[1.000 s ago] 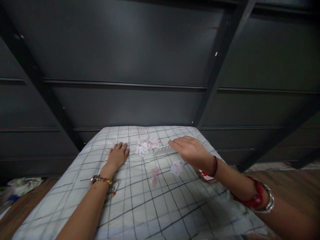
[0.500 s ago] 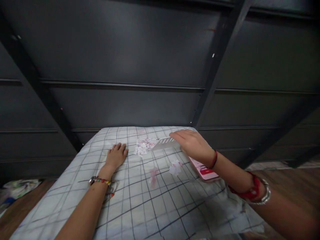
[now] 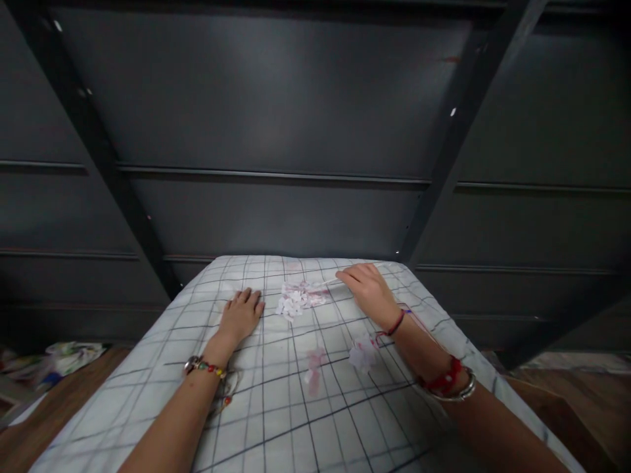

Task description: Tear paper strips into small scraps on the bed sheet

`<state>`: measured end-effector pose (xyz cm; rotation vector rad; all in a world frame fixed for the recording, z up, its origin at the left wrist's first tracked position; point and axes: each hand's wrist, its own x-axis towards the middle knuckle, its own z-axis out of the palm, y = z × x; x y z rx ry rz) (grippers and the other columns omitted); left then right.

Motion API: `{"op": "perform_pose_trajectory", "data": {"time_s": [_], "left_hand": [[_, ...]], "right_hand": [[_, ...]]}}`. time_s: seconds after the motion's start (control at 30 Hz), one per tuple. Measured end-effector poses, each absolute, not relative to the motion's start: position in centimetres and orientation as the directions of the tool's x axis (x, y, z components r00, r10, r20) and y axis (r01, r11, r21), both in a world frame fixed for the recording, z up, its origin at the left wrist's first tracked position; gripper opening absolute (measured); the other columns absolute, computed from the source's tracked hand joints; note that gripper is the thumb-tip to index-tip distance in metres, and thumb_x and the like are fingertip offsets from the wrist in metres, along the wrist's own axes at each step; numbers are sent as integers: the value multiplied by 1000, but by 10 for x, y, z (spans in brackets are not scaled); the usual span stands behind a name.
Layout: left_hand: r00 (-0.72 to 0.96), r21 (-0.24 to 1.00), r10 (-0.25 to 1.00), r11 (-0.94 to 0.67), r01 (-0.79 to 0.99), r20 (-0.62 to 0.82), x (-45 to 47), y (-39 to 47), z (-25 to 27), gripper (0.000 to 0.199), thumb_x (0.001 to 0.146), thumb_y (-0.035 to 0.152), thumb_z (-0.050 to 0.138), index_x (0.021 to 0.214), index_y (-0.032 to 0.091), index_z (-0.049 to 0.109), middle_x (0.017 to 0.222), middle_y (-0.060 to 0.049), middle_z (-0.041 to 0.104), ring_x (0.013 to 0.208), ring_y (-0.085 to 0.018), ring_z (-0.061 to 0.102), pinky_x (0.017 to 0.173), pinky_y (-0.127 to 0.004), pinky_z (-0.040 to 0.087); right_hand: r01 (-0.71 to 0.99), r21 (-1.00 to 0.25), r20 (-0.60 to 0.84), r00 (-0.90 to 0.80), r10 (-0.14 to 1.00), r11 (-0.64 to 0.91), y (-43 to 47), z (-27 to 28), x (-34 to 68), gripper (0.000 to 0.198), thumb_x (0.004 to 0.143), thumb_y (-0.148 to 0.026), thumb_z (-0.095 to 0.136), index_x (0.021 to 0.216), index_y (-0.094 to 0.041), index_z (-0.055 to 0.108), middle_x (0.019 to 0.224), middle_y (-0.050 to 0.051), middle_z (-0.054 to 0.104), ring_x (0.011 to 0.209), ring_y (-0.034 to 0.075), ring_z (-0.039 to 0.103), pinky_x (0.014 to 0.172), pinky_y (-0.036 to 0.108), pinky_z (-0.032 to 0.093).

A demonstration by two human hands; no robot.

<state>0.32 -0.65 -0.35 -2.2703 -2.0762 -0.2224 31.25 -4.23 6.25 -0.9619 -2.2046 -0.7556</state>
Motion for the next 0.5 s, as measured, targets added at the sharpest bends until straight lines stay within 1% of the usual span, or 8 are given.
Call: {"op": "perform_pose_trajectory", "data": {"time_s": [0.17, 0.27, 0.33, 0.4, 0.5], "left_hand": [[89, 32, 988, -94, 995, 129, 4, -6, -2, 51, 98, 38, 30, 143, 21, 49, 153, -11, 46, 140, -31, 41, 112, -49, 36], [103, 7, 986, -105, 994, 133, 5, -5, -2, 52, 99, 38, 30, 143, 19, 48, 152, -11, 46, 140, -31, 41, 112, -46, 36], [113, -4, 982, -113, 994, 149, 5, -4, -3, 51, 98, 37, 31, 142, 18, 50, 150, -12, 48, 138, -31, 43, 110, -46, 38], [129, -17, 974, -129, 992, 188, 6, -4, -3, 50, 98, 37, 32, 139, 18, 53, 149, -14, 48, 138, -32, 44, 109, -46, 39], [129, -43, 959, -122, 992, 254, 10, -7, 2, 48, 96, 37, 36, 135, 18, 57, 150, -16, 45, 140, -34, 40, 109, -49, 39]], "right_hand": [[792, 206, 711, -525, 469, 574, -45, 51, 323, 41, 85, 4, 39, 101, -18, 70, 85, 6, 69, 80, 19, 54, 77, 34, 39], [811, 164, 744, -475, 470, 561, -48, 51, 336, 43, 84, 4, 39, 105, -17, 70, 89, 7, 69, 85, 21, 56, 79, 35, 40], [837, 136, 757, -433, 490, 531, -49, 51, 341, 45, 84, 4, 40, 109, -17, 70, 94, 8, 70, 90, 22, 56, 81, 37, 40], [850, 127, 737, -426, 526, 511, -48, 50, 343, 44, 84, 4, 41, 110, -17, 70, 96, 9, 70, 91, 22, 57, 81, 37, 40], [843, 132, 660, -467, 589, 521, -46, 51, 342, 40, 84, 4, 44, 105, -17, 70, 93, 8, 71, 87, 21, 58, 79, 35, 39]]}}
